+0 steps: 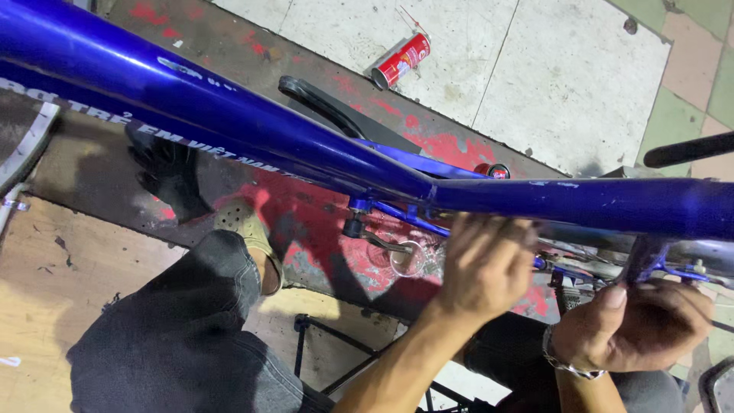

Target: The person scrubs the frame and rear wheel area of a blue bicycle using a black abrasive pad. They wipe the seat post, chainstay, and rear triangle while sitting on a low stool in a workshop.

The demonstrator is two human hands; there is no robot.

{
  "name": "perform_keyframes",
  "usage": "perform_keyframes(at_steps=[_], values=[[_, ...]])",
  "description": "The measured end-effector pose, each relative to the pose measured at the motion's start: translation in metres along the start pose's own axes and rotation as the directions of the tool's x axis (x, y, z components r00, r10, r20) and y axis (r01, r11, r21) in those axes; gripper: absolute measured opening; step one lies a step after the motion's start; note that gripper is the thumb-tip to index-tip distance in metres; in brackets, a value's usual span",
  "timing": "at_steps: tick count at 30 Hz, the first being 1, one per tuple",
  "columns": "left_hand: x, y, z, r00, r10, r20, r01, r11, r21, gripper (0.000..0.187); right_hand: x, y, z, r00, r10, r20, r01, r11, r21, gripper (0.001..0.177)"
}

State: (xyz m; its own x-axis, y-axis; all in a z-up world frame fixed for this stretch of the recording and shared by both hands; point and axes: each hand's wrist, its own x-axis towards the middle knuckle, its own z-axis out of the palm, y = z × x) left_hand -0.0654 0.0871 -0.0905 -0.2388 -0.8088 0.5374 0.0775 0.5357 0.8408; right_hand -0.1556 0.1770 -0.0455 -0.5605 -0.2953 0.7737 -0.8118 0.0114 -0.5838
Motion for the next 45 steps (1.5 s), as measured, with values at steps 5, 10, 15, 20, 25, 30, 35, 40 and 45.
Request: perform_keyframes(at_steps=[5, 10, 15, 20, 25, 30, 35, 40, 45], values=[[0.015, 0.029, 0.012, 0.998, 0.057, 0.000, -0.057, 0.997, -0.059, 0.017, 0.005, 0.003, -0.003, 0.993, -0.055, 0.101, 0.041, 0.990, 0.135, 0.042], [0.015, 0.004, -0.001, 0.985, -0.152, 0.076, 0.160, 0.981, -0.106, 0.017, 0.004, 0.016, 0.001, 0.994, -0.102, 0.032, 0.099, 0.991, 0.095, 0.044], [0.021, 0.037, 0.019, 0.999, 0.048, 0.012, -0.047, 0.995, -0.087, 0.017, 0.003, 0.015, -0.003, 0.995, -0.037, 0.087, 0.023, 0.987, 0.161, 0.049], [0.024, 0.015, -0.003, 0.998, -0.046, 0.039, 0.049, 0.997, -0.059, 0.015, 0.008, 0.019, 0.003, 0.991, -0.122, 0.055, 0.113, 0.985, 0.133, 0.048], [0.018, 0.033, 0.021, 0.999, -0.045, 0.019, 0.047, 0.994, -0.100, 0.018, 0.003, 0.019, -0.009, 0.987, -0.107, 0.121, 0.092, 0.988, 0.127, 0.049], [0.004, 0.002, -0.004, 0.996, -0.085, -0.029, 0.084, 0.996, -0.010, 0.012, 0.007, 0.026, -0.002, 0.990, -0.131, 0.049, 0.123, 0.982, 0.145, 0.050], [0.011, 0.038, 0.011, 0.997, -0.008, -0.074, 0.009, 1.000, 0.011, 0.016, 0.001, 0.020, -0.009, 0.991, -0.046, 0.126, 0.017, 0.976, 0.219, 0.046], [0.012, 0.022, -0.010, 0.997, -0.072, 0.011, 0.072, 0.997, 0.017, 0.015, 0.003, 0.026, -0.004, 0.995, -0.062, 0.074, 0.040, 0.963, 0.266, 0.045], [-0.002, 0.014, -0.002, 0.996, -0.017, -0.088, 0.025, 0.996, 0.083, 0.015, 0.004, 0.033, -0.006, 0.993, -0.089, 0.073, 0.065, 0.959, 0.277, 0.040]])
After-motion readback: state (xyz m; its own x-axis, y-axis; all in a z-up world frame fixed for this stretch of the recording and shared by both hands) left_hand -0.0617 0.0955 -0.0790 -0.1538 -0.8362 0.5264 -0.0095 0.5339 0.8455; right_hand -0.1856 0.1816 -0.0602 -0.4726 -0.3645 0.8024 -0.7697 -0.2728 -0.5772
